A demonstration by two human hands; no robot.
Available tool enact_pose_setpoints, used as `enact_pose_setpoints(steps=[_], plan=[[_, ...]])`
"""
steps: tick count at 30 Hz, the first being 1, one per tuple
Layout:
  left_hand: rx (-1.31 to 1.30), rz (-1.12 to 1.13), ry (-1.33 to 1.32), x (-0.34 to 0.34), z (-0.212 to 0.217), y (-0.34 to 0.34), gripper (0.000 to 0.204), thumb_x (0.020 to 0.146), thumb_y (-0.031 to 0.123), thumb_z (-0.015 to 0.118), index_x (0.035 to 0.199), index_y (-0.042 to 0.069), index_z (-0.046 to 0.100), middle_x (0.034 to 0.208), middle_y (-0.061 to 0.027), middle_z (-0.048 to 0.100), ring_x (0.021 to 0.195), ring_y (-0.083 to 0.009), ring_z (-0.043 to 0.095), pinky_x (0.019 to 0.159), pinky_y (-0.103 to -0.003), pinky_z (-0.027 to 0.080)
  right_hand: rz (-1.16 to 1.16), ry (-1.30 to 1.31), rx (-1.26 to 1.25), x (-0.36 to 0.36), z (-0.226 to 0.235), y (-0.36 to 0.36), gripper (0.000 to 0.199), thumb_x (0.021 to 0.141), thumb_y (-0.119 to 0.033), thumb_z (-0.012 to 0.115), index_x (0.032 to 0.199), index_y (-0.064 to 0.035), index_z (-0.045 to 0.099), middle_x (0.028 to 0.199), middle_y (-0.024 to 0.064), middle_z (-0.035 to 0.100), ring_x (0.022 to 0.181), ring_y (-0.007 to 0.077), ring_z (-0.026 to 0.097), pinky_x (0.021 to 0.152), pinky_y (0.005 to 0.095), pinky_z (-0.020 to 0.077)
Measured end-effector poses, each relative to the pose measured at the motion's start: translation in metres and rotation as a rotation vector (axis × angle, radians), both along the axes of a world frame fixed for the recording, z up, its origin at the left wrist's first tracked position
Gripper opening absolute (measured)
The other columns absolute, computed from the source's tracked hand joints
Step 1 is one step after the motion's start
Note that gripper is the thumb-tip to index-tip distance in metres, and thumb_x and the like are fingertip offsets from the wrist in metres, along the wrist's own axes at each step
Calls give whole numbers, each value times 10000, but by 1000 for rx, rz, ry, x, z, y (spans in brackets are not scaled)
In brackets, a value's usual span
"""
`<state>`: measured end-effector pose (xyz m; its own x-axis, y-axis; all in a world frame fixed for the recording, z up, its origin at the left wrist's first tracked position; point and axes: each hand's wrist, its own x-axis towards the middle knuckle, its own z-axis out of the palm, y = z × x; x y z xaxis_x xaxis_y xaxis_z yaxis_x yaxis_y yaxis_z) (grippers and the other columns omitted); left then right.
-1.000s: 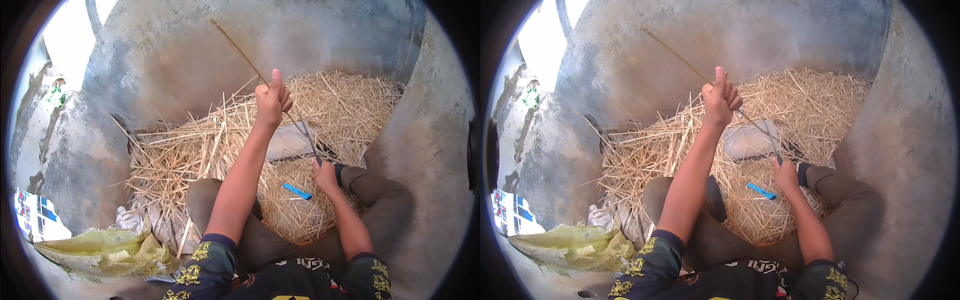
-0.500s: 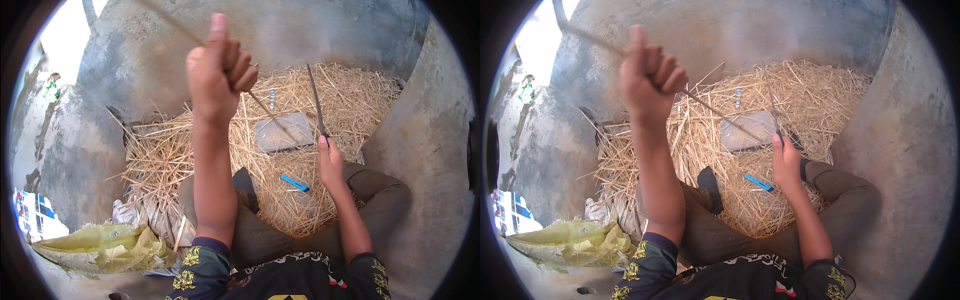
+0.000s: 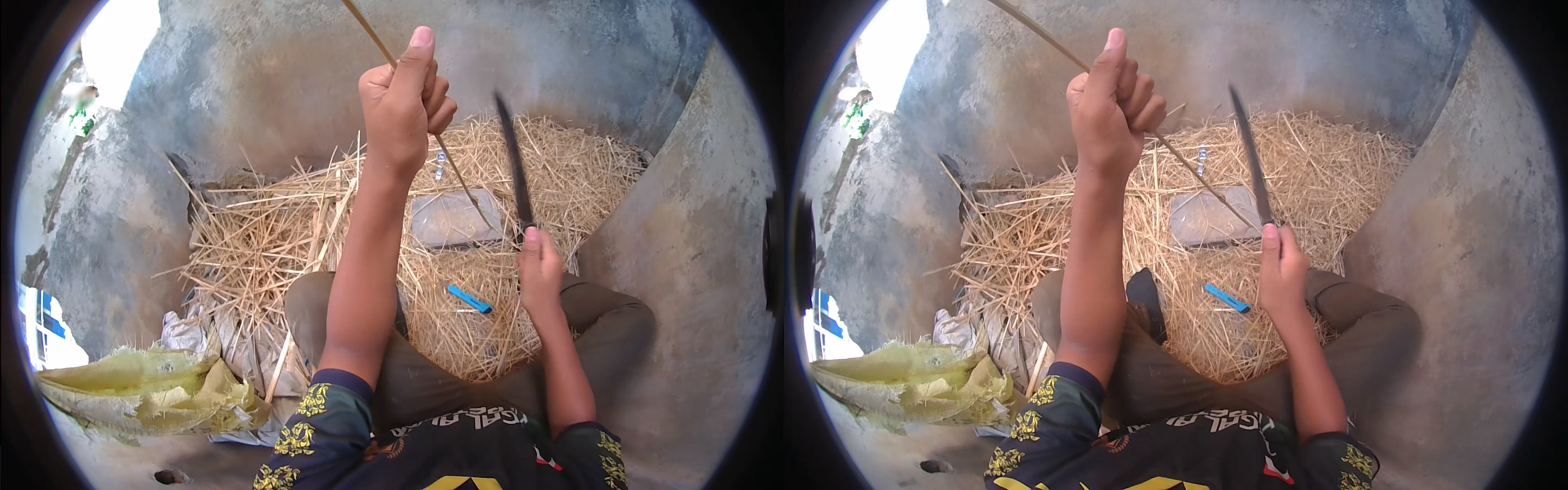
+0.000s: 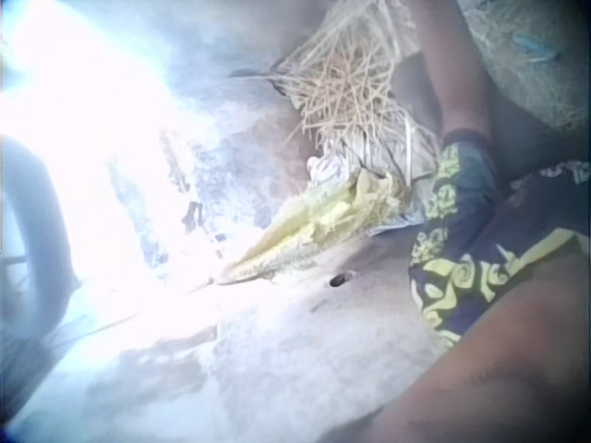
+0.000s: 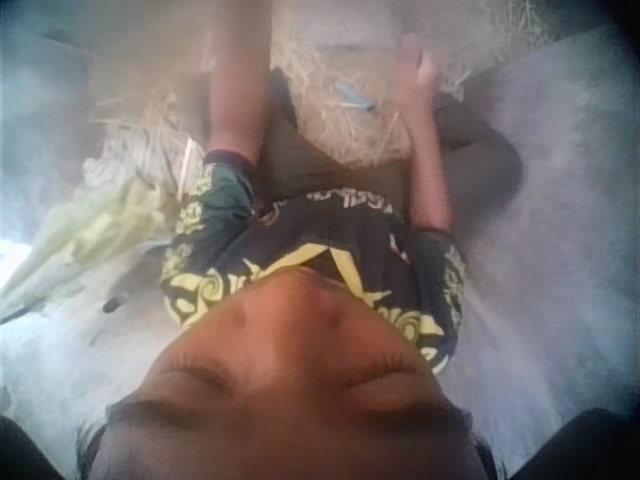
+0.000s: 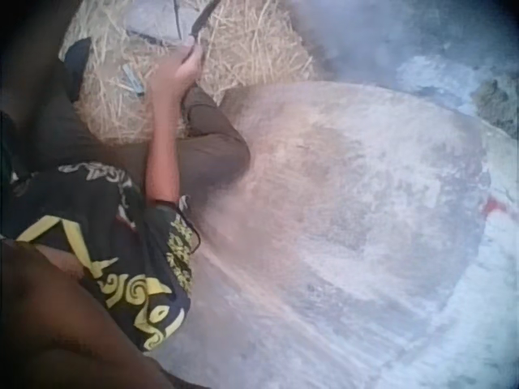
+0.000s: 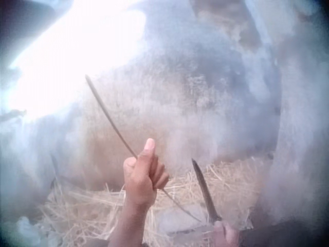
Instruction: The person sits on a straw-covered floor and uses a utility knife to strip bark and sharpen thin wooden sticks. They repeatedly rotate the sticks and scrape the blade along the wood to create pointed tips, occasionally switching between different sticks.
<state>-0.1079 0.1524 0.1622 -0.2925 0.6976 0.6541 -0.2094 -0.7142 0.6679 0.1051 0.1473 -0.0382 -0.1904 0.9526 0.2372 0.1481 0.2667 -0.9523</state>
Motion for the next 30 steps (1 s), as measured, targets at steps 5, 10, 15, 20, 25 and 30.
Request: enact_pose_setpoints(steps=[5,10,15,20,25,30], plan=[[20,-28,39,7,-1,1,593,1020,331,571,528,189,272,494,77,200,405,-59,179,389,-272,127,5,497,251,-9,14,-18,375,1068,-406,439,849,-105,485,621,-46,425,495,55,380,460,244,327],[-26,89,135,-1,-6,-4,596,1035,375,540,521,199,295,460,79,243,375,-53,220,361,-262,136,-67,-503,115,-8,-53,9,433,1053,-402,470,902,-4,552,581,106,514,531,174,519,506,350,405],[34,9,46,-9,23,-27,581,1044,359,520,541,200,275,483,84,194,398,-51,141,364,-262,121,-3,-236,122,2,38,-1,448,1030,-404,544,817,-11,545,565,57,490,520,126,460,500,336,363],[-21,51,19,-5,3,-6,589,1032,346,551,547,189,256,508,79,183,424,-55,136,393,-269,116,105,105,17,1,95,-20,347,1042,-324,555,806,-70,547,612,-62,455,528,26,375,476,230,293],[-1,56,33,-8,2,-7,600,1029,352,554,539,179,254,505,70,189,424,-62,142,396,-268,121,112,492,60,-4,121,-25,345,1073,-348,469,841,-95,498,639,-35,468,511,24,399,448,193,315],[-42,-38,1,9,5,-7,558,1070,270,491,546,158,337,480,61,266,395,-60,217,387,-268,169,90,-236,92,-8,-85,7,438,1061,-398,447,794,-63,536,665,48,553,569,93,534,495,276,401]])
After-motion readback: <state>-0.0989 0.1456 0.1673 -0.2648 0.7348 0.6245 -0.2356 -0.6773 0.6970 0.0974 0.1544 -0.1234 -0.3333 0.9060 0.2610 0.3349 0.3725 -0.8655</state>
